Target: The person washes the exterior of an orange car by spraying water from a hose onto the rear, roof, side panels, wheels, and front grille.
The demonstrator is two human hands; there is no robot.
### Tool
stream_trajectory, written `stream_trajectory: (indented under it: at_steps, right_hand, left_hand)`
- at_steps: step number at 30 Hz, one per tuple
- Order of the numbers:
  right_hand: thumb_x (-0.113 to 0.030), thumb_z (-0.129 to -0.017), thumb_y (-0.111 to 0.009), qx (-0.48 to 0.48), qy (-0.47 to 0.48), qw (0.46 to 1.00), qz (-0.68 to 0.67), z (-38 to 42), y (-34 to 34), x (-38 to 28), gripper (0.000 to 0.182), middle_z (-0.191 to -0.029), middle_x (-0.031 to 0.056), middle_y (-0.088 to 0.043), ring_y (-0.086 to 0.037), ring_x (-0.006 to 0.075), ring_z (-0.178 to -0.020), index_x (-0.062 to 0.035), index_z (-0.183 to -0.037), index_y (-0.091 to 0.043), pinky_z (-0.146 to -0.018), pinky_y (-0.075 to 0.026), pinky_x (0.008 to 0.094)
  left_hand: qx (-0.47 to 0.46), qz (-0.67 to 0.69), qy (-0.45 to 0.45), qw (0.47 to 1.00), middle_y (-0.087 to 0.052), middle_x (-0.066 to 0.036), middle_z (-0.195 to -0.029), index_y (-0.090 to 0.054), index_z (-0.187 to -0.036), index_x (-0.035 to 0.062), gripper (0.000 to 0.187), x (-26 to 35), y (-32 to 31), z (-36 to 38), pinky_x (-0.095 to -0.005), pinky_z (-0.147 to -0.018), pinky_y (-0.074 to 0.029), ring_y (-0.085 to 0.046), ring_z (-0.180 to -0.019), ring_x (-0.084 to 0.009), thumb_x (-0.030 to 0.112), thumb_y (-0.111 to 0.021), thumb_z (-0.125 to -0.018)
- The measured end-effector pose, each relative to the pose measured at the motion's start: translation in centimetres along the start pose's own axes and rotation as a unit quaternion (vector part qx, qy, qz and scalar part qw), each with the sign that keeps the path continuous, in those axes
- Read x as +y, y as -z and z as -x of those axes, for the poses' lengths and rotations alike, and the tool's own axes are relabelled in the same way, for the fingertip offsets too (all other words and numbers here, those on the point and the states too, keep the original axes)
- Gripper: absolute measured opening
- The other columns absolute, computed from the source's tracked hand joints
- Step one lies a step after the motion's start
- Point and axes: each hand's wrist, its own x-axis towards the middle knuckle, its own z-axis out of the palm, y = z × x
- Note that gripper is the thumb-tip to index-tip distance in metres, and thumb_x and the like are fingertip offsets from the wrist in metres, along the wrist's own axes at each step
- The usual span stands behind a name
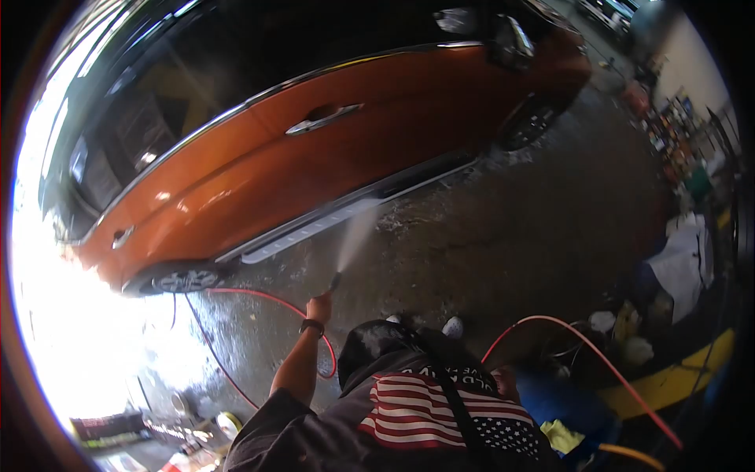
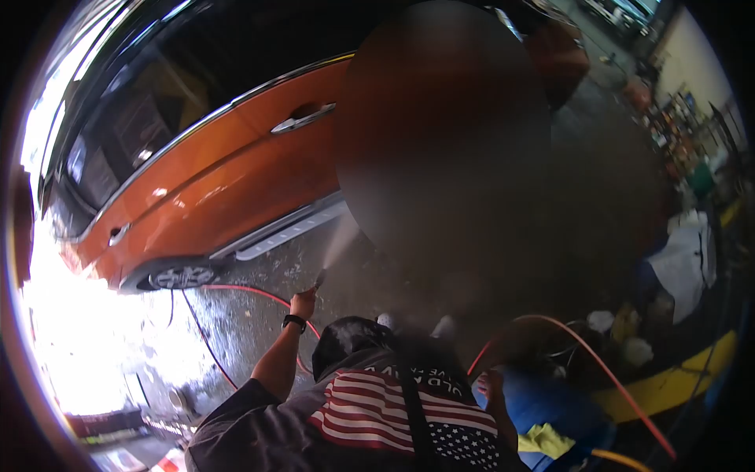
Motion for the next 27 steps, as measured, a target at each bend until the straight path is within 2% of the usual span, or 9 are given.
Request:
stream_trajectory:
  at_steps: [4, 6, 9, 12, 16, 18, 20, 22, 27]
  right_hand:
    - [-0.027, -0.087, -0.055, 0.111, -0.104, 0.987, -0.045, 1.9, -2.9, -2.8, 0.009, -0.073, 0.0002, -0.055, -0.054, 0.0148, -0.060, -0.0184, -0.088, -0.054, -0.052, -0.042, 0.0320]
    - [-0.023, -0.087, -0.056, 0.134, -0.284, 0.842, -0.439, 0.9, -2.7, -6.0, 0.007, -0.075, 0.0010, -0.055, -0.056, 0.0156, -0.067, -0.0188, -0.093, -0.056, -0.057, -0.044, 0.0379]
    - [-0.021, -0.081, -0.056, 0.278, -0.422, 0.814, -0.286, -3.7, -3.0, -10.7, 0.012, -0.064, 0.0037, -0.050, -0.052, 0.0206, -0.053, -0.0118, -0.074, -0.055, -0.049, -0.042, 0.0365]
    - [-0.024, -0.085, -0.053, 0.295, -0.140, 0.934, 0.146, -8.1, -1.7, 5.0, 0.017, -0.066, 0.0089, -0.057, -0.056, 0.0252, -0.053, -0.0085, -0.079, -0.057, -0.049, -0.044, 0.0385]
    - [-0.029, -0.085, -0.056, 0.216, 0.010, 0.938, 0.271, -17.0, 5.5, -15.6, 0.027, -0.077, 0.0193, -0.062, -0.062, 0.0388, -0.073, -0.0041, -0.091, -0.061, -0.065, -0.050, 0.0458]
    - [-0.031, -0.084, -0.058, 0.175, -0.071, 0.954, 0.232, -22.8, 8.3, -18.5, 0.028, -0.085, 0.0196, -0.064, -0.062, 0.0398, -0.082, -0.0063, -0.097, -0.061, -0.071, -0.050, 0.0478]
    - [-0.031, -0.084, -0.059, 0.124, 0.179, 0.941, 0.259, -26.2, 11.4, -23.6, 0.030, -0.092, 0.0189, -0.065, -0.062, 0.0392, -0.084, -0.0094, -0.105, -0.059, -0.072, -0.050, 0.0484]
    - [-0.032, -0.085, -0.058, 0.099, 0.067, 0.949, 0.291, -31.8, 12.9, -27.2, 0.038, -0.095, 0.0177, -0.066, -0.063, 0.0383, -0.084, -0.0109, -0.116, -0.054, -0.071, -0.050, 0.0487]
    - [-0.031, -0.084, -0.060, -0.043, 0.160, 0.926, 0.339, -38.2, 17.9, -37.9, 0.052, -0.089, 0.0191, -0.066, -0.065, 0.0373, -0.080, -0.0074, -0.127, -0.045, -0.067, -0.052, 0.0474]
  left_hand:
    - [-0.008, 0.014, -0.077, 0.997, -0.064, -0.019, -0.083, -0.059, -0.098, 0.0146, 0.024, 4.4, 0.3, -4.2, -0.0518, -0.071, -0.049, -0.061, -0.083, -0.0418, 0.030, -0.042, -0.091]
    - [-0.029, -0.001, -0.107, 0.994, -0.064, -0.019, -0.085, -0.060, -0.097, 0.0143, 0.024, 6.9, 0.4, -6.7, -0.0514, -0.071, -0.050, -0.062, -0.083, -0.0411, 0.031, -0.043, -0.092]
    - [-0.029, -0.016, -0.099, 0.995, -0.064, -0.019, -0.087, -0.062, -0.096, 0.0139, 0.026, 10.4, -0.8, -9.9, -0.0509, -0.071, -0.050, -0.062, -0.083, -0.0399, 0.032, -0.045, -0.091]
    - [-0.029, -0.025, -0.154, 0.987, -0.065, -0.018, -0.086, -0.064, -0.092, 0.0136, 0.026, 13.9, -2.2, -12.4, -0.0511, -0.070, -0.050, -0.062, -0.082, -0.0405, 0.032, -0.046, -0.091]
    - [-0.045, 0.042, -0.137, 0.989, -0.065, -0.018, -0.087, -0.066, -0.095, 0.0158, 0.023, 21.5, -2.8, -13.2, -0.0504, -0.069, -0.050, -0.063, -0.082, -0.0402, 0.030, -0.048, -0.090]
    - [-0.035, 0.041, -0.156, 0.986, -0.065, -0.019, -0.088, -0.066, -0.102, 0.0173, 0.023, 25.4, -3.8, -13.7, -0.0486, -0.069, -0.051, -0.063, -0.081, -0.0394, 0.027, -0.050, -0.089]
    - [-0.040, 0.012, -0.159, 0.986, -0.065, -0.020, -0.089, -0.065, -0.105, 0.0167, 0.024, 29.8, -4.4, -13.6, -0.0476, -0.070, -0.051, -0.063, -0.083, -0.0391, 0.026, -0.051, -0.088]
    - [-0.030, 0.041, -0.189, 0.981, -0.064, -0.021, -0.090, -0.064, -0.108, 0.0124, 0.027, 34.6, -4.7, -12.9, -0.0459, -0.072, -0.051, -0.062, -0.086, -0.0404, 0.024, -0.052, -0.087]
    - [-0.007, 0.067, -0.197, 0.978, -0.063, -0.024, -0.091, -0.065, -0.106, 0.0115, 0.026, 46.5, -5.7, -11.0, -0.0470, -0.075, -0.051, -0.061, -0.088, -0.0414, 0.023, -0.052, -0.087]
